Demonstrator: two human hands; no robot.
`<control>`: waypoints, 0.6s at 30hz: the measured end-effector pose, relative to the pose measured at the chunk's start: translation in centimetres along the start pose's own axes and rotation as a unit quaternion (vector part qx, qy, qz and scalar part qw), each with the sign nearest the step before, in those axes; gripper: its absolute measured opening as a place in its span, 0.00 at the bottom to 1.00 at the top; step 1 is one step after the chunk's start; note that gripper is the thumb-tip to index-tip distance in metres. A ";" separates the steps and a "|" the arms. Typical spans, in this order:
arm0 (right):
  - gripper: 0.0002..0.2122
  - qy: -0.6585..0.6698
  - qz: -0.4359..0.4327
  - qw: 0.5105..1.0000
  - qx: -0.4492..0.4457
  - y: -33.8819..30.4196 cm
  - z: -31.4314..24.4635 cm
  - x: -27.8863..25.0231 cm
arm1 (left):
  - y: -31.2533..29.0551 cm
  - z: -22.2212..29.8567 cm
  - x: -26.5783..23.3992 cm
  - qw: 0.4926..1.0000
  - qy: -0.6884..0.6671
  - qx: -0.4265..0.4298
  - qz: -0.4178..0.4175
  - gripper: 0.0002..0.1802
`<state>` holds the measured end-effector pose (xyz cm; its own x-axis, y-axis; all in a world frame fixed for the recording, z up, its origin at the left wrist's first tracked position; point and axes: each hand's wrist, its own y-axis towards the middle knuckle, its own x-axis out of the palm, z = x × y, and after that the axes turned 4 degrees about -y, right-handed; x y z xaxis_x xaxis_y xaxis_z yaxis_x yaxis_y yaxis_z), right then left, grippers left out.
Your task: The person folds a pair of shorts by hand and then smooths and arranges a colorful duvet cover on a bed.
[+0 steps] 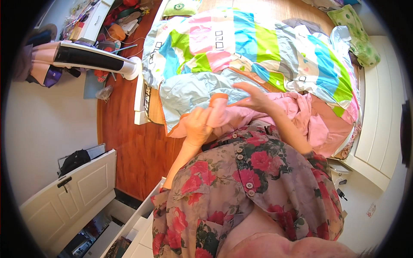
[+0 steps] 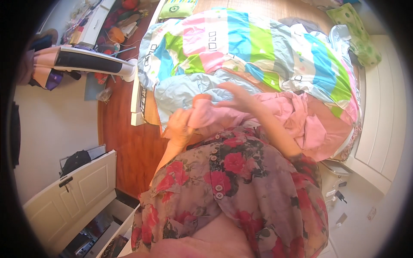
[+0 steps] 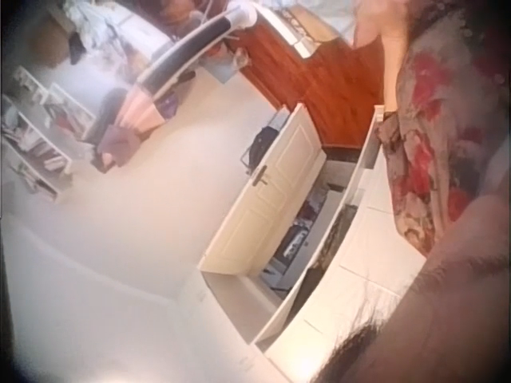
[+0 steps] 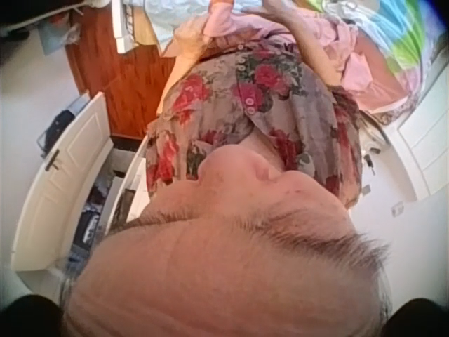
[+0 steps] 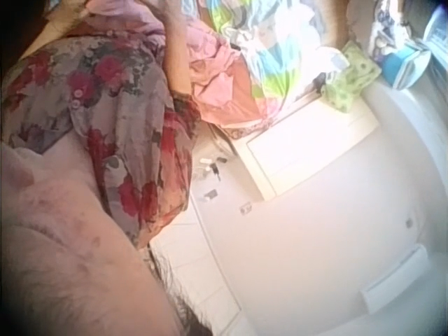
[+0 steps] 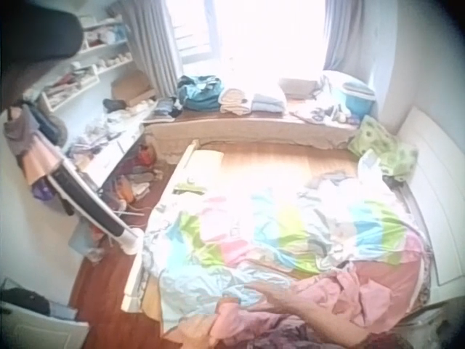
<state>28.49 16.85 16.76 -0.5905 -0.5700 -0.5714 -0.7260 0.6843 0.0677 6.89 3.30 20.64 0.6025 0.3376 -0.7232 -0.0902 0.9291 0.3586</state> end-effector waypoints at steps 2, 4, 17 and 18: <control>0.20 0.133 -0.153 0.979 0.024 2.2 -1.1 1.3 | 1.0 1.0 0.9 0.999 -0.013 0.028 -0.021 0.15; 0.16 0.240 -0.228 0.941 0.069 3.0 -5.4 0.9 | 1.6 0.9 1.2 0.996 -0.038 0.081 0.015 0.16; 0.14 0.260 0.028 0.944 0.199 0.4 1.9 -1.4 | -5.2 -6.3 5.1 0.829 -0.271 -0.308 -0.381 0.16; 0.14 0.247 0.003 0.949 0.198 0.1 2.9 -2.9 | -5.7 -7.4 5.4 0.847 -0.169 -0.287 -0.414 0.14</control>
<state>31.16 19.90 16.05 -0.7585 -0.6418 -0.1129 -0.5900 0.7499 -0.2994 4.82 0.97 10.31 0.8317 -0.4376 -0.3416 0.1619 0.7798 -0.6047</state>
